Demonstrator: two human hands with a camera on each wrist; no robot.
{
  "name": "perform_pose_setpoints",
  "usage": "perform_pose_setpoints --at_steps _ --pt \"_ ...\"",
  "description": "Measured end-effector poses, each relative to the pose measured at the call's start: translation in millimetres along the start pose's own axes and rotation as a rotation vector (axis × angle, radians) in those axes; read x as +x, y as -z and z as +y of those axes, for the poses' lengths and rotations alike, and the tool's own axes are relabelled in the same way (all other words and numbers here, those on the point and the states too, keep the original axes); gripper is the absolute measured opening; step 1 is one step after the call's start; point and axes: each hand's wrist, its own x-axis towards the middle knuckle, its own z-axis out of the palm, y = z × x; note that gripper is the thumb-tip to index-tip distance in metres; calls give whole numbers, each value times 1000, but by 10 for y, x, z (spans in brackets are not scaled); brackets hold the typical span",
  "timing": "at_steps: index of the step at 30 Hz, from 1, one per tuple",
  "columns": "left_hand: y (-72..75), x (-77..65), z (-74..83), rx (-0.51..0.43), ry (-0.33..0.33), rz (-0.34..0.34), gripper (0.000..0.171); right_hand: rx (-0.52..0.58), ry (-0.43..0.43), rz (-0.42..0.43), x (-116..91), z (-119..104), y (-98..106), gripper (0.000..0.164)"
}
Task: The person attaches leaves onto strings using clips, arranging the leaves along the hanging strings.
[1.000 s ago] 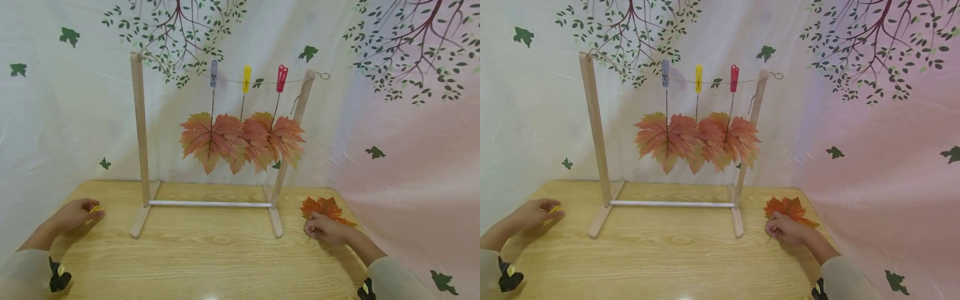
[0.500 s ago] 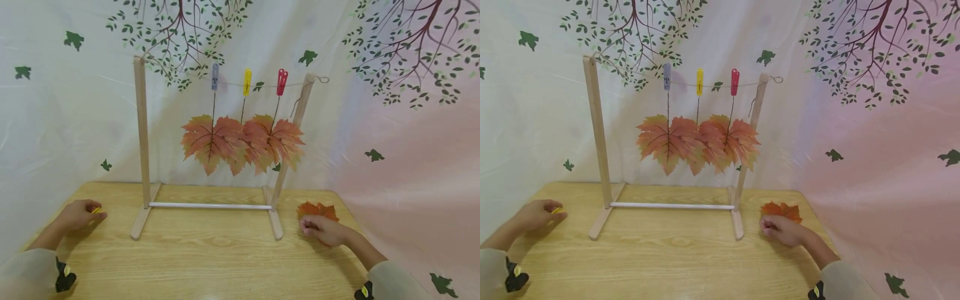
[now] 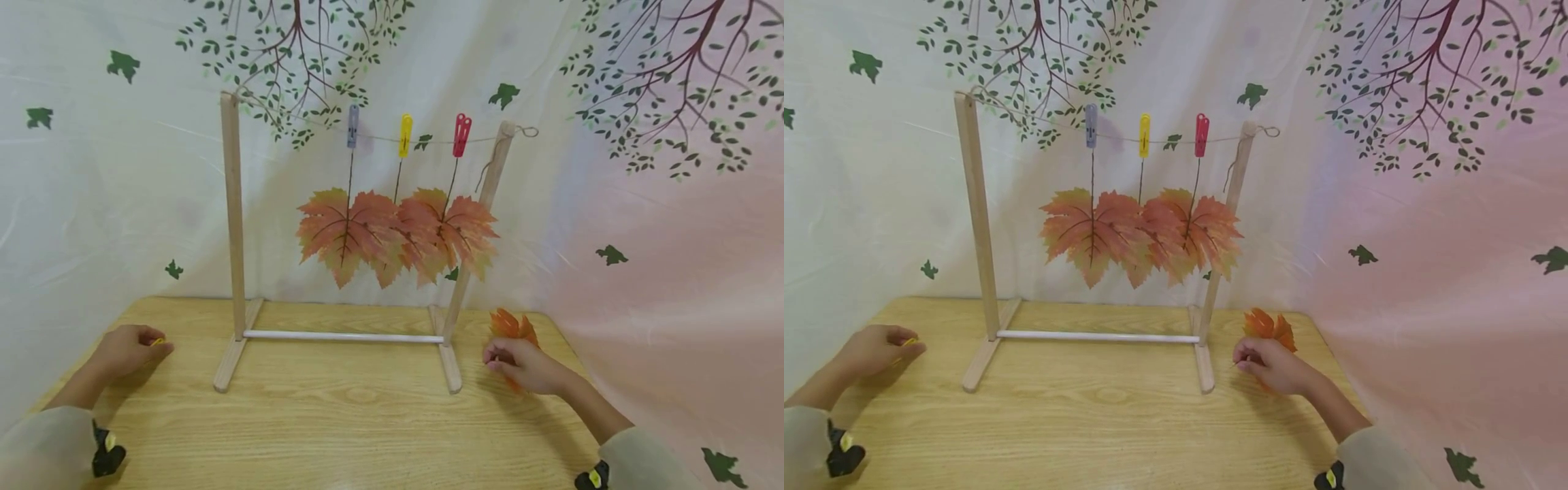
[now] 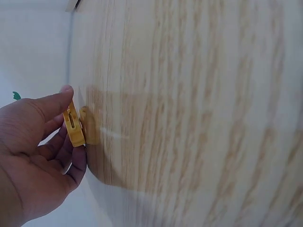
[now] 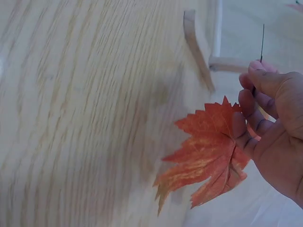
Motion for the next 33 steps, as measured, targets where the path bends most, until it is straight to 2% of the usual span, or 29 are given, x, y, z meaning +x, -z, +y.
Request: perform_pose_setpoints --at_steps 6,14,24,30,33 --pt "-6 0 -1 -13 -6 20 48 34 36 7 122 -159 -39 8" --pt "6 -60 69 -57 -31 57 42 -27 101 45 246 -338 -54 10" --pt "123 -90 337 -110 -45 113 46 -99 120 106 399 -559 24 9" --pt "168 -105 528 -138 -114 212 42 -20 129 83 486 -741 73 8" --pt "199 -106 617 -148 -118 240 45 -1 137 61 530 -840 75 8"
